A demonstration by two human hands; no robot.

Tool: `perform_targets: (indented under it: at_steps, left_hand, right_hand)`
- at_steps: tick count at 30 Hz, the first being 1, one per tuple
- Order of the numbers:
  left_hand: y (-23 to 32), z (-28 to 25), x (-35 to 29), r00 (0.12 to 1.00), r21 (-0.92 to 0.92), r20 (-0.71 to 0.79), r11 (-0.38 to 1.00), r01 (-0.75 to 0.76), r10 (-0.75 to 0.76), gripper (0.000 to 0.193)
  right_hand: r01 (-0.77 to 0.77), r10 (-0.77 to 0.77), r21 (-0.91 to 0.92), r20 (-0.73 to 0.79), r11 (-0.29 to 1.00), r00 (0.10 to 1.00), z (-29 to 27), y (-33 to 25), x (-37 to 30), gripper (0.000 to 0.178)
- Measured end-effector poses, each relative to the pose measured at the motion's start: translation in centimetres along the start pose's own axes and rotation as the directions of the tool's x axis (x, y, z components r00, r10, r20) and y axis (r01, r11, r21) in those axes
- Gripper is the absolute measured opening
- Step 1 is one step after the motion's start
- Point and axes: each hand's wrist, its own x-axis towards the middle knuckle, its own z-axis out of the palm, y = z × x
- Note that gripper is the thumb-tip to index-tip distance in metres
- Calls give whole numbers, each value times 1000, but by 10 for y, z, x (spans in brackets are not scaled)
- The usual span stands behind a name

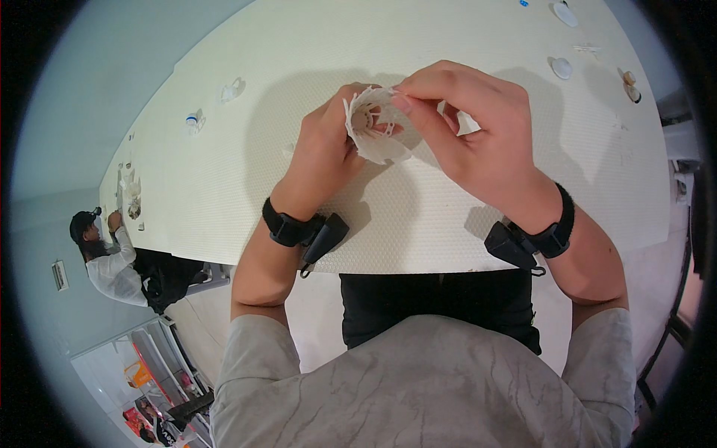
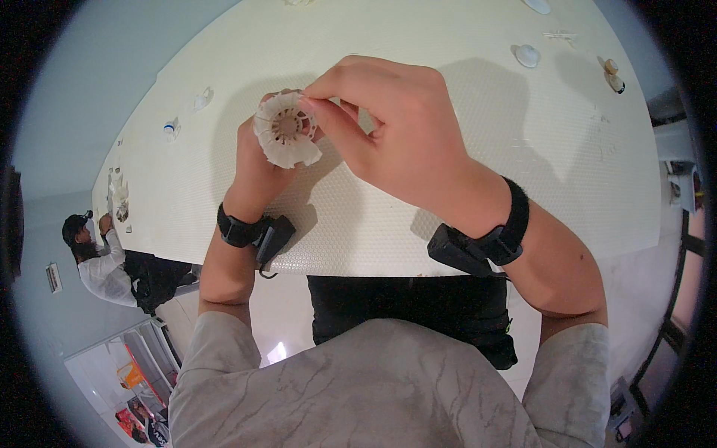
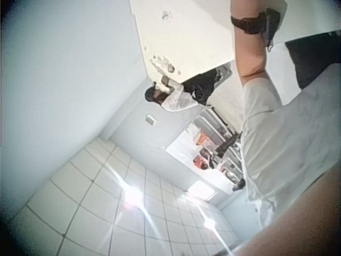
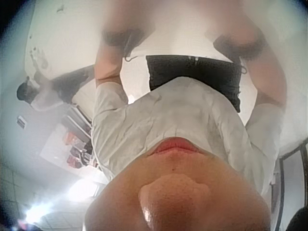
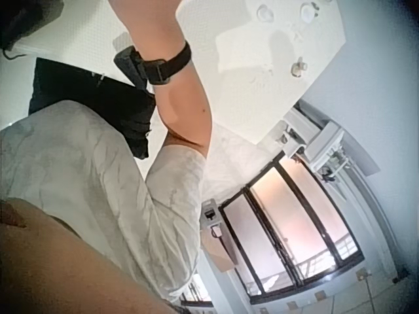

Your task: The recorder is assembling and inspecting shuttlecocks at a table.

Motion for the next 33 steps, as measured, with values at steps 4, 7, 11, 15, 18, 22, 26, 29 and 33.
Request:
perform_targets:
  at_steps: [4,7,11,15,18,22,26,29,33]
  left_hand:
    - [-1,2,0,1000,-42,13,999,-8,8,46]
    - [-1,5,-1,999,-61,35,998,16,-14,44]
    - [3,6,-4,995,-75,64,994,82,-77,41]
    - [-9,-4,-3,999,14,22,999,29,-29,34]
    - [-23,-36,5,956,43,-59,956,289,-287,24]
    - [-30,-71,5,879,202,107,876,438,-464,30]
    - [-42,-77,-5,823,241,291,870,430,-487,33]
    - [-44,-74,-6,816,235,326,877,418,-477,34]
    - [-39,-65,-3,799,358,310,842,404,-515,33]
  right_hand:
    - [-59,59,20,30,998,998,0,1,-2,5]
    - [-106,105,61,25,992,994,1,3,-5,5]
    - [-141,141,107,14,984,990,3,3,-8,4]
    - [-181,177,60,61,982,982,6,9,-6,15]
    - [-284,280,48,86,958,956,5,15,-3,27]
    - [-434,423,30,168,900,890,2,15,-3,32]
    - [-481,460,50,215,876,861,3,12,-3,28]
    - [-497,479,31,224,867,849,4,12,-3,27]
    - [-461,445,15,235,888,864,4,15,-5,26]
